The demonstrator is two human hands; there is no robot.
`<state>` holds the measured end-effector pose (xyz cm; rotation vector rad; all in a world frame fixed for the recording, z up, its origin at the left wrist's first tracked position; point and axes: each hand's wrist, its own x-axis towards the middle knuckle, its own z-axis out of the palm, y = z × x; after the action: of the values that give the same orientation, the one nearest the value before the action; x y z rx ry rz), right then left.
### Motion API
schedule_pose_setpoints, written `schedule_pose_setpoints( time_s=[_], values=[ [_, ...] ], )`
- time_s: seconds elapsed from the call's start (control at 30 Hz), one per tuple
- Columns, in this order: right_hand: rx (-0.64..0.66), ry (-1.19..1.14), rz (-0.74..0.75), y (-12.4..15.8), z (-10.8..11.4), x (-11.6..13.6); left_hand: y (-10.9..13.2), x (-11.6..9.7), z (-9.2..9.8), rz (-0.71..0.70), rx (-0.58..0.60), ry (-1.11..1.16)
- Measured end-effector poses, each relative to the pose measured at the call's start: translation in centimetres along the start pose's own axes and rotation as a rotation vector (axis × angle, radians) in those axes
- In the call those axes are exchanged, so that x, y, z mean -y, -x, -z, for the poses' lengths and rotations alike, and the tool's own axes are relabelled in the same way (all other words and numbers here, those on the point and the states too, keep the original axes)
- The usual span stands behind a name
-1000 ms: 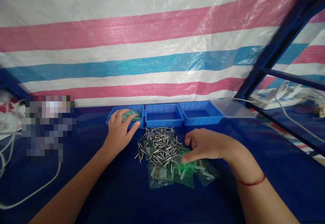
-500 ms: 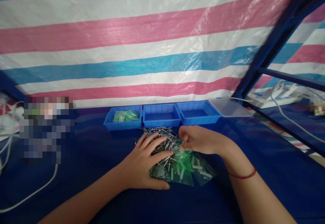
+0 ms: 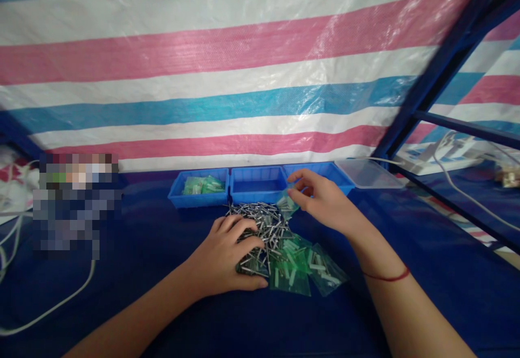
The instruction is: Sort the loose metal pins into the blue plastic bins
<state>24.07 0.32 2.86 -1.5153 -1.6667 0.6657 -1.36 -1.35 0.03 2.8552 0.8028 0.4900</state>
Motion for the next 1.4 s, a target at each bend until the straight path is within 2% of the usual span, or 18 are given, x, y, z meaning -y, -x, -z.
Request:
schedule_pose_setpoints(
  time_s=[0.13,0.3,0.47,0.63,0.87,1.07,1.23,1.4],
  values=[
    [0.003,-0.264,-0.06,0.4,-2.1,1.6,-0.2,0.3,0.1,0.032,-0.103,0.06],
    [0.103,-0.485,-0.068,0.9,-4.4,2.6,-0.5,0.8,0.3,0.269,-0.312,0.228],
    [0.222,-0.597,-0.088,1.1,-5.4,2.8,-0.6,1.2,0.2,0.452,-0.329,0.495],
    [0.285,-0.535,-0.137,0.9,-4.5,2.6,-0.8,1.6,0.3,0.559,-0.371,0.691],
    [0.349,-0.462,-0.046,1.1,-4.4,2.6,-0.8,1.7,0.6,0.589,-0.359,0.889],
    [0.287,-0.515,-0.065,1.3,-5.0,2.8,-0.9,1.9,0.8,0.555,-0.375,1.016],
    [0.236,-0.598,-0.138,1.2,-4.9,3.3,-1.0,2.0,0.6,0.565,-0.419,0.991],
    [0.248,-0.599,-0.102,1.2,-5.0,3.1,-0.9,2.2,0.3,0.576,-0.42,0.94]
  ],
)
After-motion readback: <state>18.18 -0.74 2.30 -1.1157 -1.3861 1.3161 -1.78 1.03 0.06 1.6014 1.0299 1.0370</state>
